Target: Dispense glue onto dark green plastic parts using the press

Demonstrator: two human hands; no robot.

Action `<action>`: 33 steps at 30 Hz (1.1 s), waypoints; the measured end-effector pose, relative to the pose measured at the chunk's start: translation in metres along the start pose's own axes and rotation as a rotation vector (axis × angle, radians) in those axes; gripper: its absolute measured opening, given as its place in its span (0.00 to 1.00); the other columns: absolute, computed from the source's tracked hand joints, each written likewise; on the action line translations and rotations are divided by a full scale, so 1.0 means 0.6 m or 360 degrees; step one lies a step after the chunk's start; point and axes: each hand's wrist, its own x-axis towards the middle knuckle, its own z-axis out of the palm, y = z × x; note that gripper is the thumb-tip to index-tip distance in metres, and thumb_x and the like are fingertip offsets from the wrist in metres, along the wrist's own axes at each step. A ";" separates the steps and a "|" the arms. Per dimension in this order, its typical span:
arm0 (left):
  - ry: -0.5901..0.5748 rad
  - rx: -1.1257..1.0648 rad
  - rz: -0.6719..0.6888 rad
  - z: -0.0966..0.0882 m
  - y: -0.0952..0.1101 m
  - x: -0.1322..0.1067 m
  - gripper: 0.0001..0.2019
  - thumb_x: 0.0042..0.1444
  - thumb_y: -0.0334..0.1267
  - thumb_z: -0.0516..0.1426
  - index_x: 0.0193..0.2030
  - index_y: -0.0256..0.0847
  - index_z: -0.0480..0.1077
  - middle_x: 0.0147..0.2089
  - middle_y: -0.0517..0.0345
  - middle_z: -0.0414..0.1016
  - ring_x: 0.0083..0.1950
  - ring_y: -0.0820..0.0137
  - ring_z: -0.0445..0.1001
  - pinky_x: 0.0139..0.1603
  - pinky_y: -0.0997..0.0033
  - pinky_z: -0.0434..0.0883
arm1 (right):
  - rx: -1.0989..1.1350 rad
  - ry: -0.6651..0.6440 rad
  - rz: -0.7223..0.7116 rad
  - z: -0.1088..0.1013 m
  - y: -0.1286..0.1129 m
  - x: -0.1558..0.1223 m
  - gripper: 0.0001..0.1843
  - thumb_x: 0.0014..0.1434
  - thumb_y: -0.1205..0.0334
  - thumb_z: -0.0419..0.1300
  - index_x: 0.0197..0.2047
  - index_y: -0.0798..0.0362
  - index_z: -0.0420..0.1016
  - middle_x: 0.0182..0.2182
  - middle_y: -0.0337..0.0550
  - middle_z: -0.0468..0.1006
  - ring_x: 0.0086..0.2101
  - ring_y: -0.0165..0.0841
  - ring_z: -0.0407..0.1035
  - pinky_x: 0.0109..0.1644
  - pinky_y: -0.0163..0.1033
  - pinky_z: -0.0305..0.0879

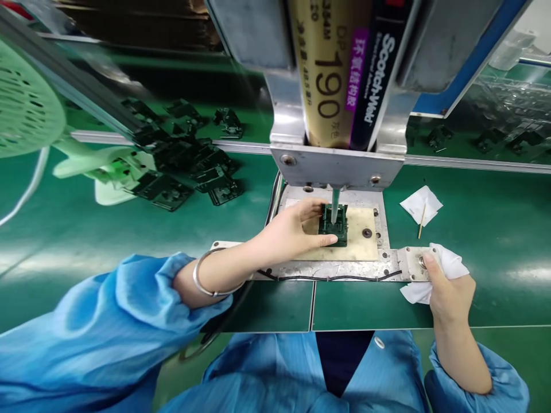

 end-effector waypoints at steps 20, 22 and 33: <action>0.0439 0.0046 0.0605 0.074 0.011 -0.196 0.29 0.47 0.34 0.72 0.56 0.48 0.73 0.51 0.52 0.78 0.51 0.64 0.78 0.48 0.69 0.79 | -0.0536 -0.0488 -0.1552 -0.073 -0.092 -0.149 0.10 0.61 0.55 0.68 0.39 0.53 0.79 0.27 0.43 0.79 0.24 0.36 0.74 0.30 0.39 0.72; 0.0475 0.0218 0.0947 0.080 0.014 -0.205 0.27 0.52 0.36 0.71 0.59 0.45 0.72 0.48 0.51 0.78 0.52 0.65 0.77 0.53 0.68 0.77 | -0.0502 -0.0819 -0.1775 -0.066 -0.130 -0.181 0.05 0.64 0.60 0.64 0.40 0.53 0.76 0.28 0.42 0.77 0.25 0.35 0.73 0.30 0.39 0.72; 0.0549 0.0570 0.1415 0.086 0.023 -0.215 0.21 0.55 0.28 0.66 0.56 0.41 0.72 0.41 0.53 0.80 0.45 0.62 0.80 0.44 0.60 0.83 | -0.0583 -0.1268 -0.1442 -0.039 -0.166 -0.239 0.12 0.67 0.67 0.49 0.33 0.51 0.70 0.21 0.38 0.71 0.19 0.33 0.66 0.24 0.38 0.64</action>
